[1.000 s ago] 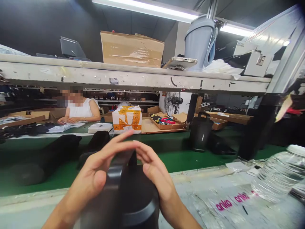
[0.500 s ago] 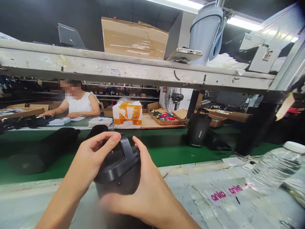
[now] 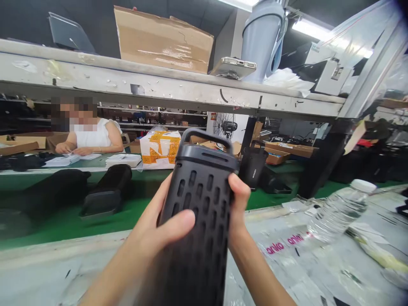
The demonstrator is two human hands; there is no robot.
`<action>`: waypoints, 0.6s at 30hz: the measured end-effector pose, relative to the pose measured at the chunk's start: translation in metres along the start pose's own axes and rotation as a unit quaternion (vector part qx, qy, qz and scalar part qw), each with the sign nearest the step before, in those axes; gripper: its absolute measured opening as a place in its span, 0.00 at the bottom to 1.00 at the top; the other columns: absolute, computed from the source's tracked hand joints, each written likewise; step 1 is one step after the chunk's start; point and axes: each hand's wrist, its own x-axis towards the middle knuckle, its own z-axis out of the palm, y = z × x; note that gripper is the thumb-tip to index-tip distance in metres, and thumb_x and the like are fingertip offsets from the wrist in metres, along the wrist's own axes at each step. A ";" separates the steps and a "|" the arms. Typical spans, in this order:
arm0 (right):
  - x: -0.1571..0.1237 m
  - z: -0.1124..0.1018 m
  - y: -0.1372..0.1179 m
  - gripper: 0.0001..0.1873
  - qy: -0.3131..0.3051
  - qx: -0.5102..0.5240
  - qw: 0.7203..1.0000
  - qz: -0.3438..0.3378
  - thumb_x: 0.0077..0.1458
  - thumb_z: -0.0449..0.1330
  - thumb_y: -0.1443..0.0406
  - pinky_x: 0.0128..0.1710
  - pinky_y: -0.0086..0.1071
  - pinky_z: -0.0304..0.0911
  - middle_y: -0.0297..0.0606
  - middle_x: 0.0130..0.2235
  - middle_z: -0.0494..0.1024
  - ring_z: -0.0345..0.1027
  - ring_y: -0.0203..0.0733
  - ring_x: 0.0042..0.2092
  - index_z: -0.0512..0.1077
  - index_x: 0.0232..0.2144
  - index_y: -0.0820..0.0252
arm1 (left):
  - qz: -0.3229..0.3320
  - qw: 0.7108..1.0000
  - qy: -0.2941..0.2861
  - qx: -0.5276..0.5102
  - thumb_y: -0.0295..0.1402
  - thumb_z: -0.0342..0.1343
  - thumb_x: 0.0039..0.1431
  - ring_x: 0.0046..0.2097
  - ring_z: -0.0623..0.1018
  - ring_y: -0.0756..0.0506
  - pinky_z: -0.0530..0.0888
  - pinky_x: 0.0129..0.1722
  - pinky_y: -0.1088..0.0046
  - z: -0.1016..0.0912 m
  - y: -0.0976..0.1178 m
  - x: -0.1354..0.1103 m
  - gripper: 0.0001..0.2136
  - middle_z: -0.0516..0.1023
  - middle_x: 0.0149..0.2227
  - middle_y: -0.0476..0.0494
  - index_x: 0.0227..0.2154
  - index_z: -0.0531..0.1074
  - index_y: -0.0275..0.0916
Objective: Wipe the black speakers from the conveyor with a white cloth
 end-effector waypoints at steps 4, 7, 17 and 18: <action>0.019 -0.007 0.026 0.32 0.017 0.015 0.999 0.029 0.45 0.58 0.46 0.43 0.40 0.72 0.41 0.43 0.79 0.74 0.51 0.45 0.66 0.47 0.60 | -0.069 0.996 0.055 0.011 0.40 0.60 0.55 0.44 0.81 0.40 0.78 0.40 0.70 0.002 -0.008 0.018 0.31 0.81 0.45 0.43 0.61 0.60 0.44; 0.020 -0.006 0.036 0.34 0.016 0.007 1.000 0.004 0.49 0.57 0.45 0.45 0.39 0.71 0.42 0.49 0.76 0.72 0.50 0.50 0.63 0.51 0.60 | -0.063 0.996 0.061 0.019 0.39 0.62 0.53 0.45 0.80 0.39 0.79 0.37 0.71 -0.010 -0.004 0.021 0.33 0.80 0.47 0.42 0.62 0.60 0.44; 0.000 0.016 0.018 0.35 -0.058 -0.128 0.988 -0.062 0.63 0.46 0.47 0.65 0.41 0.54 0.35 0.64 0.60 0.54 0.44 0.65 0.48 0.67 0.55 | 0.003 0.999 0.032 0.043 0.34 0.66 0.44 0.45 0.81 0.39 0.79 0.36 0.73 -0.019 0.018 0.007 0.37 0.79 0.49 0.45 0.59 0.62 0.46; -0.003 0.019 0.016 0.34 -0.089 -0.136 0.985 -0.062 0.65 0.46 0.49 0.66 0.39 0.52 0.32 0.66 0.57 0.51 0.41 0.66 0.46 0.67 0.52 | 0.007 0.998 0.044 0.039 0.35 0.66 0.44 0.42 0.82 0.39 0.79 0.34 0.73 -0.020 0.020 0.007 0.37 0.81 0.47 0.45 0.60 0.62 0.45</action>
